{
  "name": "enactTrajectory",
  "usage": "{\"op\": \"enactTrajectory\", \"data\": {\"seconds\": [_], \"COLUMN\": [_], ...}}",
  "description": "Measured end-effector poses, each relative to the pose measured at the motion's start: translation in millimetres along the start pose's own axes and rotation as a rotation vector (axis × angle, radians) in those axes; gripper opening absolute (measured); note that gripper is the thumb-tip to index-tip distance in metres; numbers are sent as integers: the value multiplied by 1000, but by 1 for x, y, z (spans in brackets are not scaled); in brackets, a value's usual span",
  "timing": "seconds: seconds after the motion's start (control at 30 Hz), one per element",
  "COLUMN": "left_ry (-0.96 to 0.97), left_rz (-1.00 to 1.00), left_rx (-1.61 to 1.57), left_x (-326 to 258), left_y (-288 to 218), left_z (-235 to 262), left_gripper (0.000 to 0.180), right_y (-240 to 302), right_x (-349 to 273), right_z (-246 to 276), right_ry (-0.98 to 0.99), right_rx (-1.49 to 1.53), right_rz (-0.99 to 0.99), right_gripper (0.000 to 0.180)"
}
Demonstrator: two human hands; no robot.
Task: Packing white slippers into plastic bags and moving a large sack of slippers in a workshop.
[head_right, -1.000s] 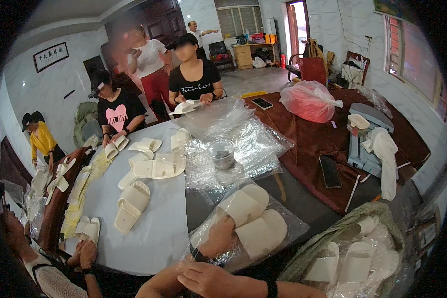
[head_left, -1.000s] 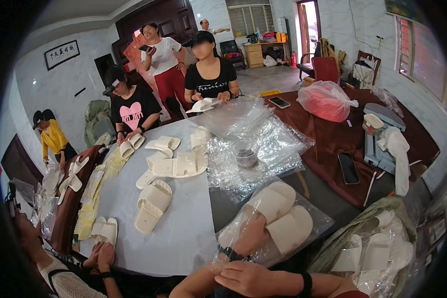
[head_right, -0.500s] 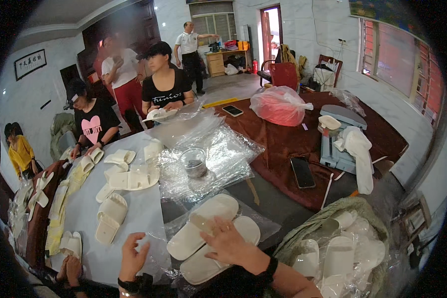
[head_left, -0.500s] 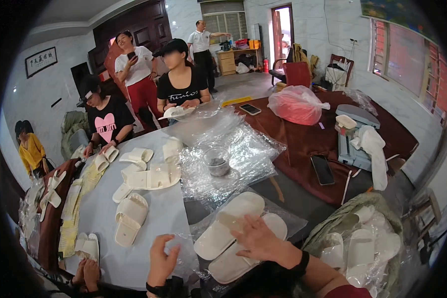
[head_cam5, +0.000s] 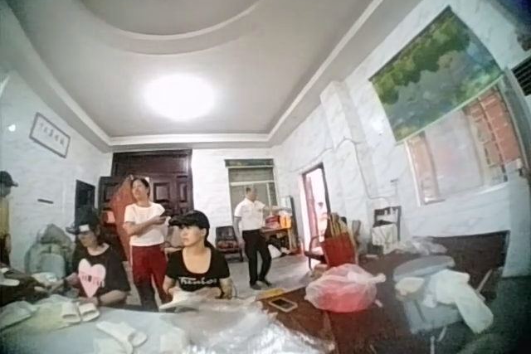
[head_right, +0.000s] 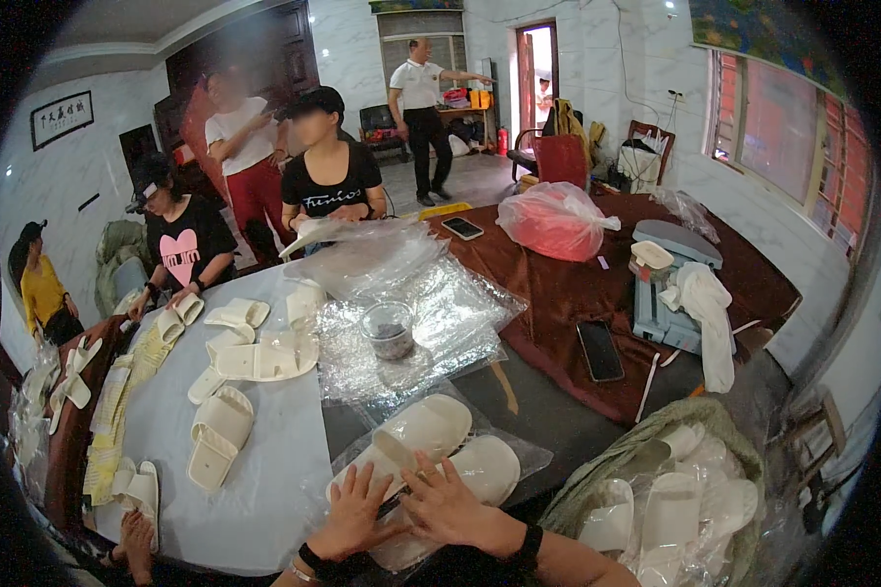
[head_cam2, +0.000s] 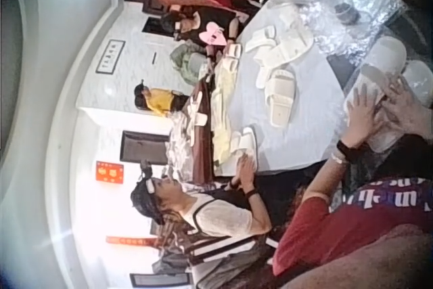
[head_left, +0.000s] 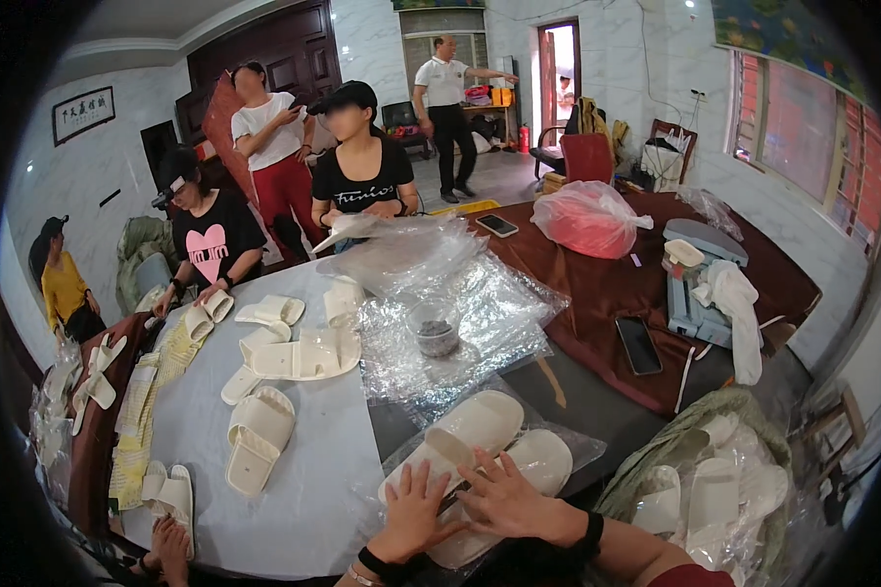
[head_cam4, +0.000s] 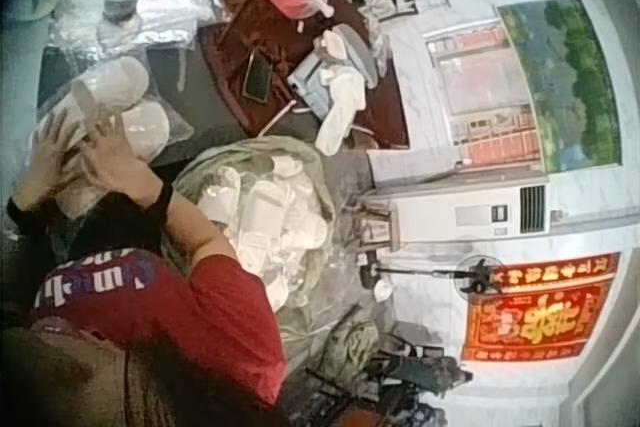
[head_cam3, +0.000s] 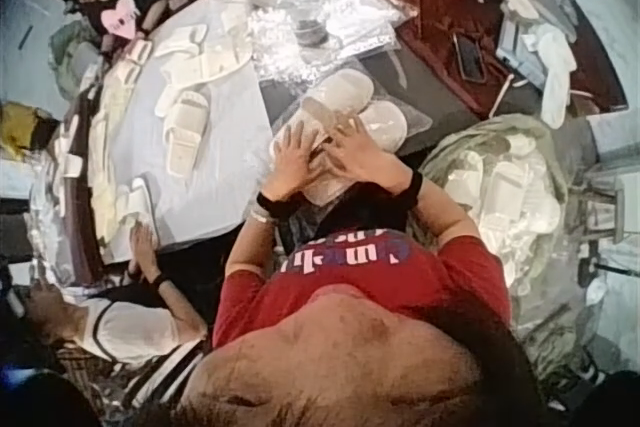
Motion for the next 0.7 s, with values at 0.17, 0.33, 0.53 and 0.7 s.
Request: {"op": "enactTrajectory", "data": {"seconds": [0.17, 0.33, 0.53, 0.7], "left_ry": [19, 7, 75, 162], "left_rz": [77, 49, -1, -68], "left_rx": [43, -84, -145, -59], "left_x": [-17, -40, -49, -56], "left_y": [20, 39, 39, 26], "left_z": [-15, -7, -1, 9], "left_gripper": [86, 92, 96, 98], "right_y": [3, 47, 61, 52], "right_x": [2, -9, -22, -19], "right_z": [7, 9, -32, -22], "right_ry": [0, 182, -32, -175], "right_rx": [-39, 36, -64, -14], "right_rz": [10, 269, 231, 165], "right_gripper": [57, 73, 44, 36]}}
Point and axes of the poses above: each hand's wrist, its own x-axis towards the middle knuckle, its own z-axis out of the back of the hand, y = z × x, the point moved 7 cm from there along x, towards the middle knuckle, and after that the axes turned 5 degrees about -x, right-handed, at the moved point
